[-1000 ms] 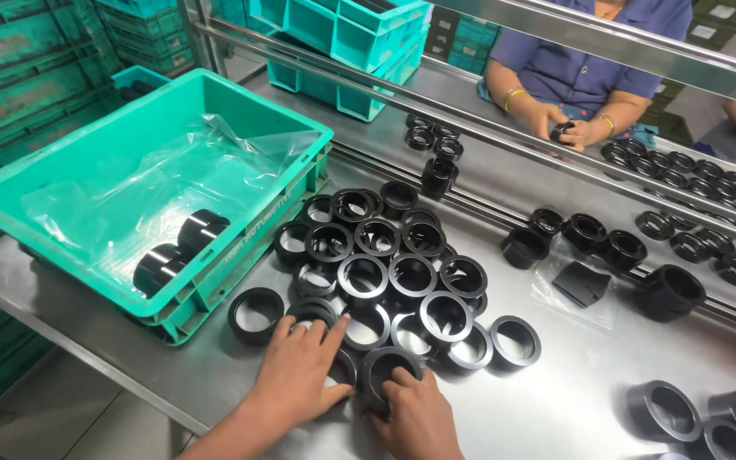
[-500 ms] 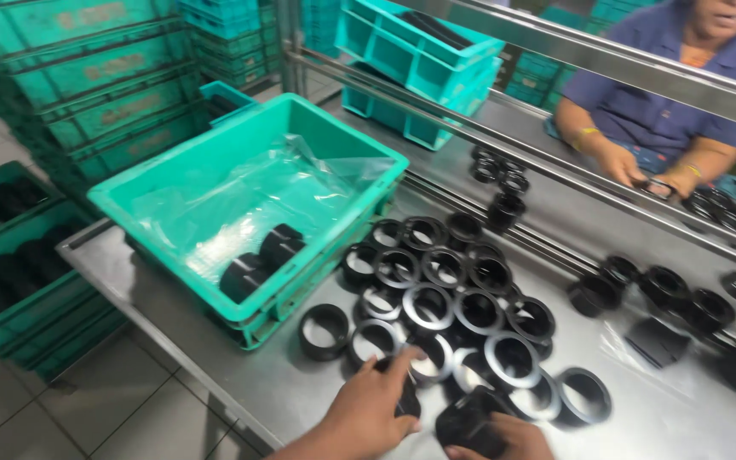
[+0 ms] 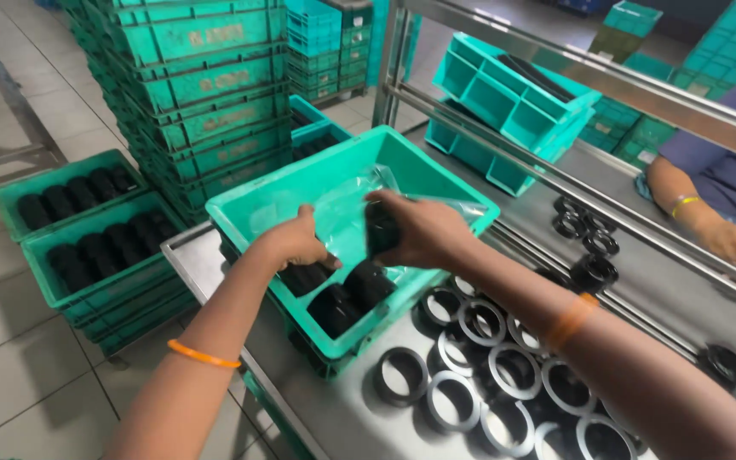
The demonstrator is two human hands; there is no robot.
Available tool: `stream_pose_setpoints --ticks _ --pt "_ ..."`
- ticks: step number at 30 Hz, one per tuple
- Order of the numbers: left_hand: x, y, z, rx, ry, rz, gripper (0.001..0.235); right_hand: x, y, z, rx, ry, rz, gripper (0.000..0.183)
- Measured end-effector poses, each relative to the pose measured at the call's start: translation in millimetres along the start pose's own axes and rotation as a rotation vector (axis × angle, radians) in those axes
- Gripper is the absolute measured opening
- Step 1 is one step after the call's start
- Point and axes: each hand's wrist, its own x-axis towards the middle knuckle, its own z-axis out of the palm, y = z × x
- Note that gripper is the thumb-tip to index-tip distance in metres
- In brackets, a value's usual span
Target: Sorting and packing circular black automotive gaskets or seals into plastic-lined green crates.
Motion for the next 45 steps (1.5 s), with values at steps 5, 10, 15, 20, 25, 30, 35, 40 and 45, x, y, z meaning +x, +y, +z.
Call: stream_pose_setpoints --ticks 5,10,15,20,25,30,35,40,45 --pt "100.4 -68.9 52.2 -0.034 -0.204 -0.026 0.129 117.5 2.4 58.0 -0.249 -0.603 0.021 0.072" --pt "80.4 -53.3 51.3 0.131 -0.387 -0.133 0.116 158.9 9.4 128.2 -0.121 -1.014 0.24 0.066" --pt "91.0 -71.8 58.5 0.137 -0.468 0.049 0.106 158.5 26.2 169.3 -0.071 -0.961 0.142 0.064" --pt "90.1 -70.9 56.1 0.329 -0.521 0.128 0.102 39.0 17.3 121.0 0.015 -0.426 0.103 0.074" --pt "97.9 -87.5 55.8 0.381 -0.329 0.012 0.136 -184.7 5.9 50.5 -0.123 0.131 0.2 0.078" --pt "-61.8 100.6 79.8 0.575 0.155 0.374 0.102 -338.4 28.3 69.9 -0.212 0.163 0.73 0.095" --pt "-140.5 166.8 217.5 0.444 -0.041 1.116 0.124 -377.8 41.0 82.5 -0.251 0.098 1.061 0.118" --pt "-155.8 177.3 258.9 0.684 -0.062 0.796 0.134 -383.6 39.3 75.7 -0.161 -0.023 1.036 0.06" --pt "-142.1 148.5 290.3 0.63 -0.1 0.782 0.131 -396.0 39.0 79.0 -0.25 0.158 0.95 0.051"
